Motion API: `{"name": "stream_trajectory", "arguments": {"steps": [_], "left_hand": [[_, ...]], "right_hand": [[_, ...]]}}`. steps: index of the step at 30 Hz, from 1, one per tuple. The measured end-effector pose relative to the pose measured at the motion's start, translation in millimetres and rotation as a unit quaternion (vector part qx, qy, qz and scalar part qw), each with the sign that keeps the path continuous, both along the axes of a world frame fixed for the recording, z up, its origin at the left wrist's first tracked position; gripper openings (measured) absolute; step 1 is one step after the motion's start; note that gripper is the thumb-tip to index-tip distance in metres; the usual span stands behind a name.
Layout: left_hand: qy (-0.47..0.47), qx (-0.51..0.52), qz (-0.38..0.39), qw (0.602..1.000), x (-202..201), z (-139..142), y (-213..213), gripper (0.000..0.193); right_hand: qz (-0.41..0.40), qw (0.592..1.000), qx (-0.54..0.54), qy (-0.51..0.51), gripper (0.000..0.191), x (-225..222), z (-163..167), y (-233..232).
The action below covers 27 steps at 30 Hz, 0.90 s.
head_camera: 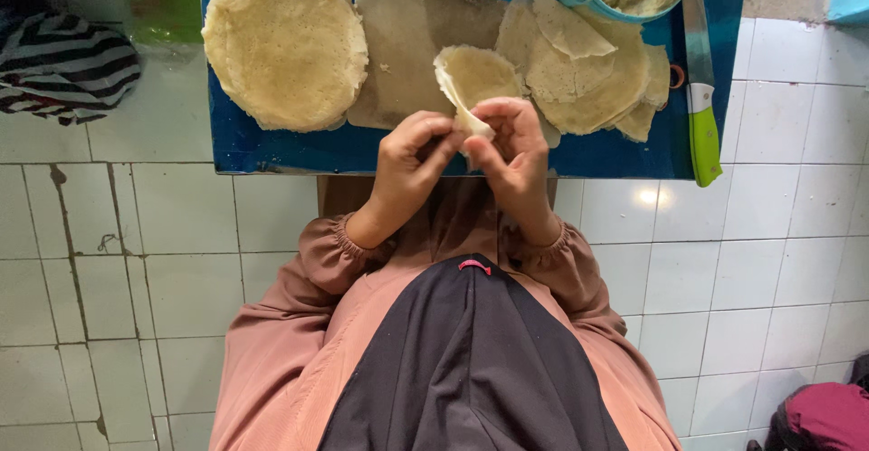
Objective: The person sits on the floor and peels thin layers off round layered cakes by hand, one cake at a time, placing the separated thin sheets on the table and the torn scraps in a bowl. They stack the peeled cakes and reach for a new one to continue peeling.
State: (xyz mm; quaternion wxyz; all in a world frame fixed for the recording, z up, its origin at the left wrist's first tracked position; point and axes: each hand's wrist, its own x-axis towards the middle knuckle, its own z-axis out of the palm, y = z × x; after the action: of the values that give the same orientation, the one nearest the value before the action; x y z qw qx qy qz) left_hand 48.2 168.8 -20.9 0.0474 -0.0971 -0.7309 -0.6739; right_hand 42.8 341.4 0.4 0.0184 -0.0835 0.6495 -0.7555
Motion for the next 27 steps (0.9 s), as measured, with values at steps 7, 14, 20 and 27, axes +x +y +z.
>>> {"name": "stream_trajectory", "arguments": {"steps": [7,14,20,27], "left_hand": [[0.011,0.001,-0.017,1.000,0,2,-2,0.011],[-0.109,0.113,-0.035,0.987,-11,13,-2,0.029],[-0.023,0.038,-0.016,0.999,-9,5,-1,0.010],[-0.155,0.295,0.018,0.943,-6,-12,2,0.010]], "right_hand": [[-0.051,0.998,0.038,0.004,0.009,-8,1,3],[-0.036,0.994,0.090,0.041,0.006,1,3,-1],[-0.054,0.997,0.060,0.000,0.007,7,-6,5],[-0.084,0.978,-0.162,-0.098,0.013,5,-21,8]]}}
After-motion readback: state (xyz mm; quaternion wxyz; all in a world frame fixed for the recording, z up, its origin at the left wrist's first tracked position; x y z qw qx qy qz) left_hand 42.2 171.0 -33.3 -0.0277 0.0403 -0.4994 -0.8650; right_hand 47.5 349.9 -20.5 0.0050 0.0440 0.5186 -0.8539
